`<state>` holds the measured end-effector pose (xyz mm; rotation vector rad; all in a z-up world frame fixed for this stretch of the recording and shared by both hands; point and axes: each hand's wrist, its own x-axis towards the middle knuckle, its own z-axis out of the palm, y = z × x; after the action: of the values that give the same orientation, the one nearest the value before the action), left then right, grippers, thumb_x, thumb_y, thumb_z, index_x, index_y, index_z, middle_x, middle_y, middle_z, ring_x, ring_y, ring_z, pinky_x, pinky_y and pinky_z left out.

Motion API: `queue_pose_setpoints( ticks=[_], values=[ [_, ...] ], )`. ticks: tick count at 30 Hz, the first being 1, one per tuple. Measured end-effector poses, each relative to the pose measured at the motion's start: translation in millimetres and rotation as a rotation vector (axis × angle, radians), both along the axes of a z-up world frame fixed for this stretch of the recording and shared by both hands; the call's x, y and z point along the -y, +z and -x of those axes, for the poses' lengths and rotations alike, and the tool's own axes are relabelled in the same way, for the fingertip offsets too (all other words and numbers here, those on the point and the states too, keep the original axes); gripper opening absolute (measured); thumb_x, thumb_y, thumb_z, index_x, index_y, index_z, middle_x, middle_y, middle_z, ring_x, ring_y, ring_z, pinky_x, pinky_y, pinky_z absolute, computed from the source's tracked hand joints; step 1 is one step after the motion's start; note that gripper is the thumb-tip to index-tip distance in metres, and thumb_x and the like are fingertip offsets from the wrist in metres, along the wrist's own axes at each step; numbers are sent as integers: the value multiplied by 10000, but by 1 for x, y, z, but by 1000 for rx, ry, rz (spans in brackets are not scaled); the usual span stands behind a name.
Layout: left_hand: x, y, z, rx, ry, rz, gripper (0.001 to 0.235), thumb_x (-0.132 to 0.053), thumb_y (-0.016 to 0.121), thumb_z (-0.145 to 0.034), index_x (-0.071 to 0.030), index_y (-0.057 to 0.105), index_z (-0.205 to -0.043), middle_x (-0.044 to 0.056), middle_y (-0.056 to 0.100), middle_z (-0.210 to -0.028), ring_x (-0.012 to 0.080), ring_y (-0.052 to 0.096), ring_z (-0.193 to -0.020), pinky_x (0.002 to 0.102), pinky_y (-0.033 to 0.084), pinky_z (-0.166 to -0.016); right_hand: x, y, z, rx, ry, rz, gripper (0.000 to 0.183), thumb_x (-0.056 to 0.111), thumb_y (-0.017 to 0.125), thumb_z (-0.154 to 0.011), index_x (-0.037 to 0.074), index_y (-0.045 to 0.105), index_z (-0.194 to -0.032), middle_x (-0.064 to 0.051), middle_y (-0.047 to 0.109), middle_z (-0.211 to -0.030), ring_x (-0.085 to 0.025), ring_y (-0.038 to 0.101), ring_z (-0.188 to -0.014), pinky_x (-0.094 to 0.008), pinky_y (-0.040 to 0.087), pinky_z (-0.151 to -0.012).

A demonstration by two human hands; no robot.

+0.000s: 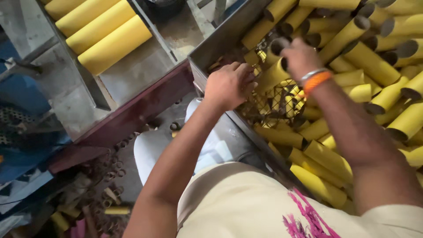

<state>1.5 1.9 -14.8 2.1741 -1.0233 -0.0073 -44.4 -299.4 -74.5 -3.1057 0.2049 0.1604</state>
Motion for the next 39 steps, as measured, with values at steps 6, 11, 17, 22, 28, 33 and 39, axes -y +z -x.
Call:
queue_pose_setpoints(
  ticks=[6,11,17,22,28,33,39],
  values=[
    [-14,8,5,-100,-39,308,495,-294,756,-883,-136,592,-1323,125,624,-1339,309,674,-1111,408,559,-894,15,133,33,463,241,-246,184,-39,671,-984,38,754,-1130,-188,682,-1300,-323,673,-1112,-408,592,-865],
    [-68,18,13,49,225,544,491,-276,761,-939,-87,564,-1347,147,605,-1335,373,579,-1274,480,432,-1138,-14,188,26,606,268,-647,138,-20,593,-1088,14,704,-1162,-93,719,-1087,-181,674,-951,-278,517,-863],
    [-144,35,8,159,517,639,450,-257,748,-968,-68,563,-1332,143,615,-1322,366,571,-1285,522,350,-1248,-97,168,-29,601,409,-1046,71,20,671,-1145,21,709,-1205,-78,753,-1141,-126,723,-1000,-255,583,-900],
    [-177,54,-6,277,528,453,785,-471,784,-880,-67,455,-1467,192,525,-1449,403,475,-1421,569,259,-1297,-172,139,-71,473,462,-1199,207,-42,647,-1074,19,709,-1262,-61,736,-1187,-102,687,-1024,-274,560,-977],
    [-172,47,-42,319,475,91,1263,-732,855,-656,-64,294,-1569,243,421,-1516,415,364,-1458,586,179,-1248,-237,101,-118,443,490,-1024,415,-135,524,-883,24,728,-1207,-87,765,-1117,-201,723,-1036,-306,567,-925],
    [-183,28,-81,129,556,-350,1322,-619,921,-536,-123,285,-1582,237,396,-1517,392,325,-1463,595,166,-1213,-263,84,-146,669,680,-413,321,-40,670,-882,88,773,-1157,-164,706,-1209,-372,676,-1047,-433,554,-909],
    [-189,16,-91,61,554,-586,1357,-644,932,-505,-108,281,-1568,224,362,-1558,396,283,-1492,601,147,-1224,-200,84,-116,692,468,-615,326,-39,637,-1008,77,738,-1296,-139,638,-1385,-322,659,-1212,-385,561,-995]
  ],
)
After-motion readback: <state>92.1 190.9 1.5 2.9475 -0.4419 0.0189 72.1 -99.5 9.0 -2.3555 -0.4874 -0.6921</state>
